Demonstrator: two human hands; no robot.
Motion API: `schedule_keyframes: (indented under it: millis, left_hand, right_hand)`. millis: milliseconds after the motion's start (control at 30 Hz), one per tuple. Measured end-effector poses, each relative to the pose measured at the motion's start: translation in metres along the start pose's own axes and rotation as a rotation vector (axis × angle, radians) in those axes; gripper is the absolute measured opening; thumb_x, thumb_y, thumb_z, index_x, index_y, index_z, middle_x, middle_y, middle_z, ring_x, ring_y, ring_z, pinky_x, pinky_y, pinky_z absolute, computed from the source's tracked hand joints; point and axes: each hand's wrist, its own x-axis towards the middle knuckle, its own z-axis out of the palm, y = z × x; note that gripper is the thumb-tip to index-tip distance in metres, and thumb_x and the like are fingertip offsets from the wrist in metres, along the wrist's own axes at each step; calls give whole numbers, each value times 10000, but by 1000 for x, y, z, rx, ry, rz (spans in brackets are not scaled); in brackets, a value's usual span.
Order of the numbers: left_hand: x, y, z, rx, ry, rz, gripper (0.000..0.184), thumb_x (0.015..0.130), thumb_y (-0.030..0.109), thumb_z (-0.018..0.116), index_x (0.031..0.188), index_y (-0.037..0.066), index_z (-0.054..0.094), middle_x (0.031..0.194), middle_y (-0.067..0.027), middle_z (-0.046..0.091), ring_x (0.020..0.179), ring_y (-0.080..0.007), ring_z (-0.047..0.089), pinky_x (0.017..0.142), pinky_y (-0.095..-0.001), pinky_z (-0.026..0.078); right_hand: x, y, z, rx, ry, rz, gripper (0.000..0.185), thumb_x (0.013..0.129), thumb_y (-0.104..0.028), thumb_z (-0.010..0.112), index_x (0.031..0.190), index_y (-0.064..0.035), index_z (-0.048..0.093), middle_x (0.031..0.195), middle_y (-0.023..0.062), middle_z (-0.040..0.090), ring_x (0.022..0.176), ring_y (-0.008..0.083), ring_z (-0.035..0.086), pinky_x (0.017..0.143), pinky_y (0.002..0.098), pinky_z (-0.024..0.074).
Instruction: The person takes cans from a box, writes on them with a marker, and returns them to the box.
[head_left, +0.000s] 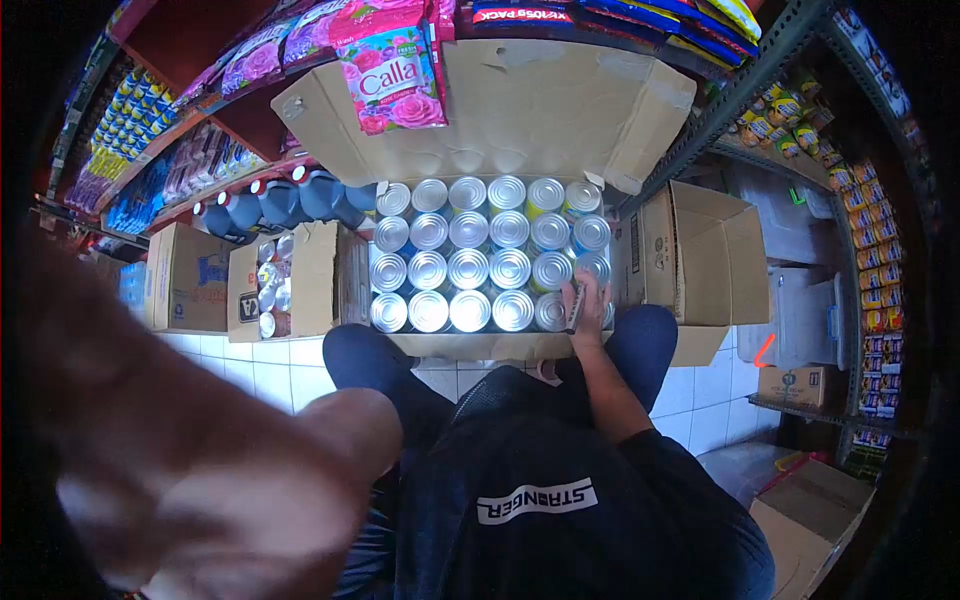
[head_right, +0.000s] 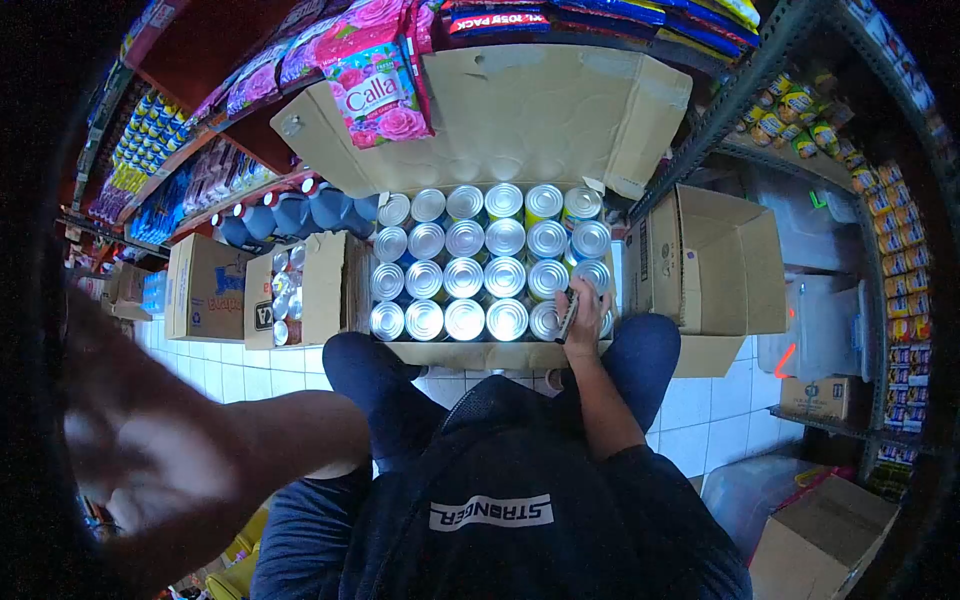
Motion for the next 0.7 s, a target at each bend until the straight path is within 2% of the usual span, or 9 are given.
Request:
schedule_keyframes:
  millis: [133,400,500,533,567,700]
  left_hand:
    - [4,2,-4,218,-84,-50,739,693,23,684,1321,81,299,1238,-118,412,971,-217,461,830,-418,388]
    - [12,13,2,970,-433,-75,742,685,35,687,1324,104,319,1280,-114,392,1056,-241,411,870,-450,365]
    - [15,10,0,1117,-505,-72,743,681,40,688,1326,113,326,1296,-113,385,1088,-249,392,885,-462,356]
    - [12,7,-1,1164,-522,-52,743,680,42,689,1326,116,328,1301,-112,383,1098,-252,386,890,-466,353]
    - [13,7,-2,1206,-548,-51,744,679,43,689,1326,119,331,1306,-112,380,1109,-255,379,895,-470,351]
    - [6,-5,-9,1312,-607,-35,745,675,50,691,1328,130,341,1327,-110,371,1151,-267,354,915,-486,339]
  right_hand:
    - [-1,0,3,-8,11,1,344,808,-205,666,1068,-104,465,1111,142,589,1111,315,524,983,553,231]
    - [2,-5,-1,-2,-10,37,351,790,-189,675,1063,-109,470,1097,133,590,1099,307,534,1003,561,214]
    - [0,-6,-3,-16,-92,110,350,785,-185,676,1059,-110,473,1075,136,592,1073,310,545,1002,565,222]
    - [-3,3,8,-73,47,-20,352,778,-188,679,1053,-107,474,1057,138,594,1052,319,550,983,580,248]
    - [-4,5,11,-72,67,-7,349,773,-204,686,1040,-103,486,1066,142,593,1040,324,555,969,601,261]
    - [0,3,2,27,-18,39,349,806,-266,668,1057,-82,509,1078,149,604,1103,336,533,992,606,221]
